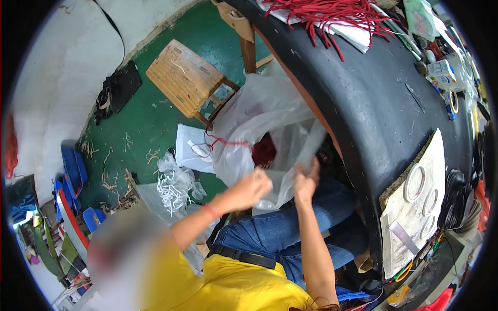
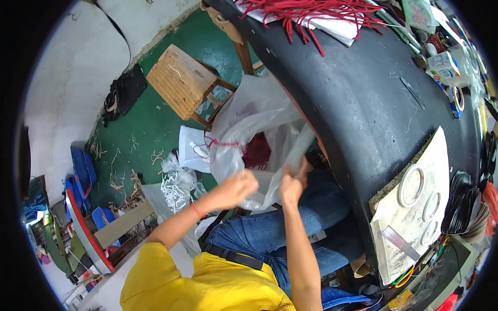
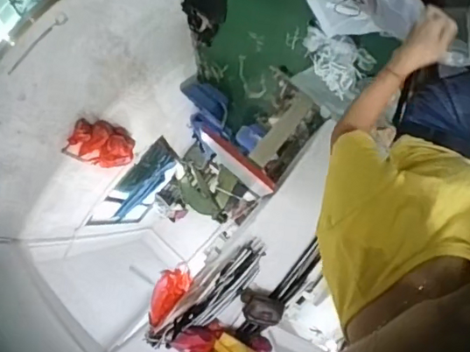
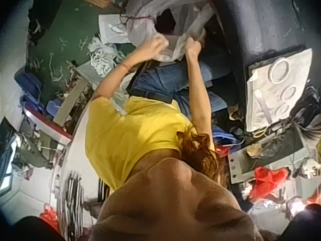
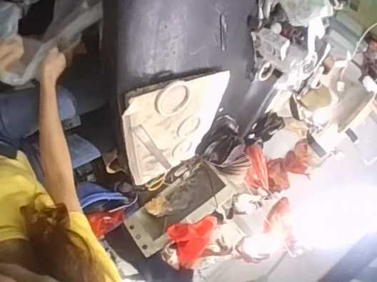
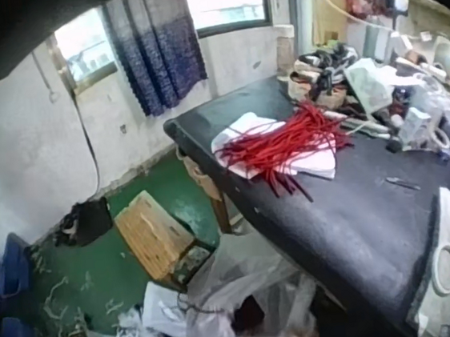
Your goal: Untangling red shoe straps from a bag, measuring and cutting them, and organizing items on a workbench.
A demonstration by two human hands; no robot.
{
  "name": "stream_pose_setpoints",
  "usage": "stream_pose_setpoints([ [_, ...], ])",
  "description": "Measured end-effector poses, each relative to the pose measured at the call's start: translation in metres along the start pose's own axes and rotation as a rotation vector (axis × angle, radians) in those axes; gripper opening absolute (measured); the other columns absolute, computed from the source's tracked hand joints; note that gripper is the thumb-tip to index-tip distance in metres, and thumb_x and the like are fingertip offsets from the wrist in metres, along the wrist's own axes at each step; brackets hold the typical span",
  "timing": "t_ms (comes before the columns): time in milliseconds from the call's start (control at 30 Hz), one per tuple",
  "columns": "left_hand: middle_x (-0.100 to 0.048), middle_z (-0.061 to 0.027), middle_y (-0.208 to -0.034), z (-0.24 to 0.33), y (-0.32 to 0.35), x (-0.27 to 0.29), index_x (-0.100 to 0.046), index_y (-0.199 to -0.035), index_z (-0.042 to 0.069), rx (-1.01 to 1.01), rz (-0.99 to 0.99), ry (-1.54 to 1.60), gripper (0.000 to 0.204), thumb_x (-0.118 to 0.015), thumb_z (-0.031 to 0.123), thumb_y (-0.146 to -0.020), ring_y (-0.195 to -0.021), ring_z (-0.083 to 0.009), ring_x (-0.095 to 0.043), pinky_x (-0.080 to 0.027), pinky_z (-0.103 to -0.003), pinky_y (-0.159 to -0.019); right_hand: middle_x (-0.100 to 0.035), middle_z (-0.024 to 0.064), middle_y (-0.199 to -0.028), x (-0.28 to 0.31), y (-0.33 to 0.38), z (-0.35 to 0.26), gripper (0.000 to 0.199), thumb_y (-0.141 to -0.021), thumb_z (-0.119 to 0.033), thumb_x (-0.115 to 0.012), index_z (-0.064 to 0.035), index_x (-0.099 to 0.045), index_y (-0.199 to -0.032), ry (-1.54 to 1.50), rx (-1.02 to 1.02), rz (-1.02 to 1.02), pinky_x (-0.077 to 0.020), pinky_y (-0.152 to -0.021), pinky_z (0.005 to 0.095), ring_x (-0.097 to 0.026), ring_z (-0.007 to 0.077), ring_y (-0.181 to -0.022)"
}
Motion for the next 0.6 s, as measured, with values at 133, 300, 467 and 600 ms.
stream_pose_setpoints([
  [133,-0.058,-0.0206,-0.095,-0.049,-0.064,0.001,-0.057,-0.085,-0.003,0.103,-0.075,-0.305,0.015,-0.053,0.011,-0.085,-0.087,-0.0389,-0.059,-0.049,-0.044,-0.072,-0.063,0.0164,-0.076,0.034,0.030,-0.063,0.026,-0.091,-0.015,-0.054,0.0035,-0.055,-0.109,-0.048,0.230,0.134,-0.0463,-0.061,0.0320,-0.059,0.0201,-0.062],
  [300,-0.062,-0.0190,-0.103,-0.112,-0.129,-0.077,-0.066,-0.099,0.004,0.047,-0.614,-0.743,0.024,-0.058,0.011,-0.078,-0.090,-0.0336,-0.063,-0.053,-0.041,-0.075,-0.061,0.0125,-0.074,0.064,0.051,-0.092,0.021,-0.092,-0.006,-0.051,0.0024,-0.061,-0.108,-0.012,0.470,0.252,-0.0395,-0.052,0.0262,-0.048,0.0115,-0.055],
  [467,-0.063,-0.0152,-0.107,-0.174,-0.168,-0.110,-0.067,-0.101,0.006,0.080,-0.555,-0.831,0.027,-0.056,0.016,-0.079,-0.105,-0.0288,-0.059,-0.052,-0.042,-0.078,-0.067,0.0155,-0.087,0.080,0.091,-0.117,0.034,-0.075,0.006,-0.053,-0.0004,-0.065,-0.106,0.088,0.850,-0.190,-0.0489,-0.061,0.0360,-0.063,0.0316,-0.069],
  [600,-0.063,-0.0150,-0.106,-0.177,-0.217,-0.110,-0.066,-0.101,0.006,0.013,-0.386,-0.798,0.027,-0.056,0.016,-0.079,-0.105,-0.0289,-0.058,-0.052,-0.042,-0.078,-0.063,0.0105,-0.079,0.091,0.119,-0.093,0.036,-0.066,0.005,-0.061,-0.0032,-0.068,-0.101,-0.010,0.836,-0.587,-0.0476,-0.056,0.0326,-0.060,0.0241,-0.063],
])
Point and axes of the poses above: each hand's wrist, its own y-axis away from the middle knuckle, its own x-axis out of the back of the hand, z = x × y, the point moved 3 cm from there along -y, towards the middle knuckle
